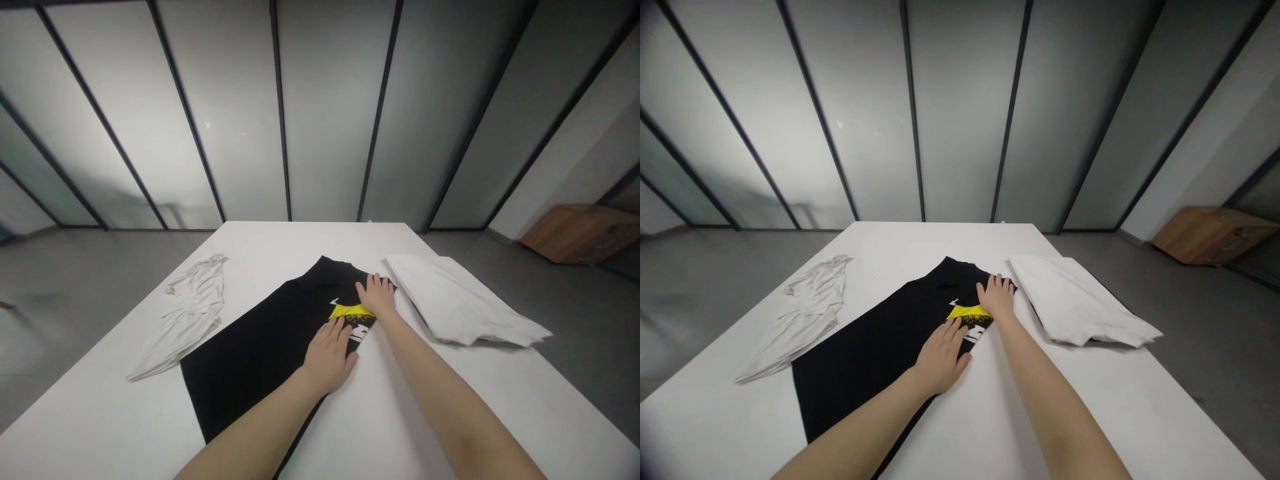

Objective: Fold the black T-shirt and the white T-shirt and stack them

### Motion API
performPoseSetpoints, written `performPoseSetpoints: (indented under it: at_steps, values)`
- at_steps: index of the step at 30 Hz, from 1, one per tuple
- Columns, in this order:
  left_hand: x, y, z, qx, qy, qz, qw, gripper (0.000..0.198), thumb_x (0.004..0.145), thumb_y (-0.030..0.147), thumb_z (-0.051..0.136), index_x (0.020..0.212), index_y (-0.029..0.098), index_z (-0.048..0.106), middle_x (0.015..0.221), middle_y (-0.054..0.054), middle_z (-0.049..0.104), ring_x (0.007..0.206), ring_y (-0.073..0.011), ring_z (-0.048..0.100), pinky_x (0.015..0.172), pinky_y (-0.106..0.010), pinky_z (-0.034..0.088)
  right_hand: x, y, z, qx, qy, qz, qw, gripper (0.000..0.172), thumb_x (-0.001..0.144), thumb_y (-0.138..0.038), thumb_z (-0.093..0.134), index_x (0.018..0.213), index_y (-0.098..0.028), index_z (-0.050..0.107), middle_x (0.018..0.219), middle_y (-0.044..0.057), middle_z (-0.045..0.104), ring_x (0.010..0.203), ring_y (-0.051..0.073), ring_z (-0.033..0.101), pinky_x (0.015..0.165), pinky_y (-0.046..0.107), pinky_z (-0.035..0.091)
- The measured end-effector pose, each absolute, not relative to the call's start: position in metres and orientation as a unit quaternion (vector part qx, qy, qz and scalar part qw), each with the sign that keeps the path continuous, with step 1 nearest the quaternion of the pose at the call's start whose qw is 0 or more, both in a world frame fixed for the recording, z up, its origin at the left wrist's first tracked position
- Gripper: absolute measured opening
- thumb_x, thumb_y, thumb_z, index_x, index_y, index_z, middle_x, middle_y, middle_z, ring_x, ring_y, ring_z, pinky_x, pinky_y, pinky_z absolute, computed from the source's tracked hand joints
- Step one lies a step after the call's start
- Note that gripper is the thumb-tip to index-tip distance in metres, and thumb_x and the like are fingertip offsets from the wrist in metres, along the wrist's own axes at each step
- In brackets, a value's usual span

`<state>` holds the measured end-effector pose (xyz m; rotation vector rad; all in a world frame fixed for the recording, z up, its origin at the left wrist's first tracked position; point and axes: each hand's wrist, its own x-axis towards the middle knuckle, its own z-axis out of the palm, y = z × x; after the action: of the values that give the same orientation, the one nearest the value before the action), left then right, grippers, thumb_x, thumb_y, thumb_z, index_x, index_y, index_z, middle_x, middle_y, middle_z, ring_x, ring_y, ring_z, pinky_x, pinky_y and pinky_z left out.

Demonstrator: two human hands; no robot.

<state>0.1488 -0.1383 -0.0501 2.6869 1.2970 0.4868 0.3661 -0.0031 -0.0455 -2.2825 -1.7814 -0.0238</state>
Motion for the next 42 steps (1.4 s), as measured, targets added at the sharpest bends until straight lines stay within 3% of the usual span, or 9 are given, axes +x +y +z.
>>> performPoseSetpoints:
  at_steps: [5,8,12,18,24,36,42]
  values:
    - [0.150,-0.139,-0.045,0.876,0.446,0.162,0.084,0.066,0.103,0.049,0.045,0.158,0.012,0.042,0.166,-0.018,0.043,0.157,-0.0332,0.035,0.130,-0.055,0.024,0.365,-0.018,-0.037,-0.747,-0.639,-0.035,0.178,0.058,0.109,-0.039,0.023,0.148,-0.017,0.060,0.158,0.016,0.052,0.146,0.032,0.042,0.122,0.047,0.027]
    - [0.152,-0.137,-0.038,0.848,0.484,0.180,0.119,0.063,0.102,0.039,0.045,0.158,0.010,0.039,0.162,-0.020,0.048,0.153,-0.0321,0.042,0.129,-0.056,0.028,0.351,-0.039,-0.036,-0.721,-0.654,-0.058,0.224,0.052,0.108,-0.039,0.031,0.144,-0.019,0.064,0.155,0.014,0.055,0.142,0.030,0.046,0.119,0.043,0.031]
    - [0.152,-0.135,-0.029,0.836,0.498,0.180,0.148,0.056,0.101,0.029,0.042,0.154,0.010,0.043,0.159,-0.019,0.052,0.150,-0.0289,0.046,0.128,-0.051,0.031,0.318,-0.069,-0.040,-0.758,-0.626,-0.044,0.177,0.058,0.105,-0.039,0.039,0.156,-0.015,0.053,0.162,0.018,0.047,0.149,0.039,0.038,0.120,0.051,0.029]
    - [0.138,-0.149,-0.019,0.857,0.485,0.048,0.167,0.071,0.102,0.040,0.040,0.163,0.004,0.034,0.173,-0.022,0.025,0.163,-0.0382,0.015,0.131,-0.060,0.017,0.286,-0.084,-0.039,-0.776,-0.625,0.001,0.091,0.065,0.104,-0.036,0.034,0.160,-0.005,0.044,0.167,0.025,0.038,0.152,0.046,0.035,0.121,0.056,0.026]
    - [0.094,-0.163,0.004,0.862,0.465,-0.030,0.199,0.079,0.102,0.053,0.044,0.168,0.012,0.029,0.176,-0.021,0.011,0.163,-0.0403,0.006,0.129,-0.064,0.013,0.282,-0.069,-0.043,-0.772,-0.630,0.010,0.082,0.073,0.106,-0.046,0.029,0.162,-0.001,0.037,0.171,0.026,0.030,0.155,0.049,0.028,0.125,0.060,0.017]
    - [0.065,-0.151,0.005,0.860,0.487,0.021,0.155,0.071,0.100,0.038,0.054,0.166,0.021,0.033,0.177,-0.016,0.016,0.164,-0.0348,0.010,0.129,-0.062,0.018,0.306,0.030,-0.042,-0.692,-0.720,0.032,0.038,0.078,0.107,-0.055,0.022,0.167,-0.006,0.028,0.175,0.020,0.021,0.160,0.042,0.021,0.128,0.054,0.015]
    - [0.074,-0.164,-0.015,0.886,0.439,0.034,0.144,0.064,0.104,0.041,0.051,0.164,0.024,0.037,0.176,-0.015,0.023,0.163,-0.0351,0.016,0.129,-0.063,0.020,0.313,0.065,-0.036,-0.657,-0.753,0.030,0.036,0.074,0.107,-0.051,0.026,0.167,-0.008,0.030,0.175,0.018,0.023,0.160,0.038,0.021,0.128,0.050,0.016]
